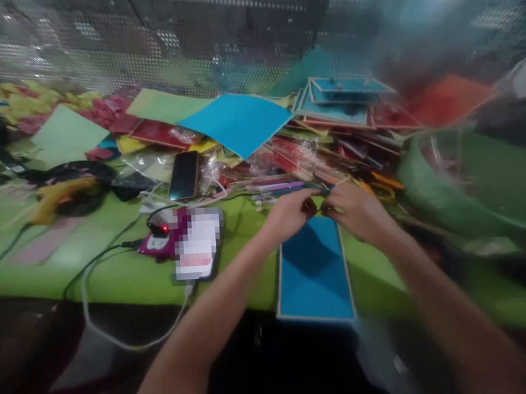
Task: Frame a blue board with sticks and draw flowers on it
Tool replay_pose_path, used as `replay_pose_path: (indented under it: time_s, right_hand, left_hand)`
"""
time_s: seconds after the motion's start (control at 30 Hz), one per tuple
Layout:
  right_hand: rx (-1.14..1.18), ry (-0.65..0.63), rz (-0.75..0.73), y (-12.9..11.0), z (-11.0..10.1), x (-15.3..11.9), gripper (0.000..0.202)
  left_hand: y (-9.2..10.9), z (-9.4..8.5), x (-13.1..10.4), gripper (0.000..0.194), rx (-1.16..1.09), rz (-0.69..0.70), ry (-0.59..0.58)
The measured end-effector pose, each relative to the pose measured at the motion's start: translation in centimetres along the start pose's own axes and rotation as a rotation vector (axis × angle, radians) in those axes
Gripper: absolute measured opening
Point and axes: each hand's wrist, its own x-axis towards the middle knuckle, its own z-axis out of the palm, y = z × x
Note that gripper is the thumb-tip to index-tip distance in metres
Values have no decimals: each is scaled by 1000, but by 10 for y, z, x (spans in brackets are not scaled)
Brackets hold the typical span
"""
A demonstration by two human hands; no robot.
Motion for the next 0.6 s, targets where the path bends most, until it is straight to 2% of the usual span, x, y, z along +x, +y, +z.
replay_pose_path:
  time_s: [0.07,0.17,0.23,0.33,0.6]
  right_hand:
    - [5,-2,2,4,2,-7,21]
    - [46,25,13,13,6,-19,20]
    - [80,34,26,19,10,-25,22]
    - [114,27,47,25,16,-31,24]
    - [117,35,69,19,26,-30,25]
  left_hand:
    - [1,-6,0,37,26,-11,-37]
    - [2,-24,0,19,105,-66,-18]
    - [3,-36,0,15,156,-117,22]
    - [2,-48,0,12,232,-182,11]
    - [-6,-48,-1,11,362,-226,-81]
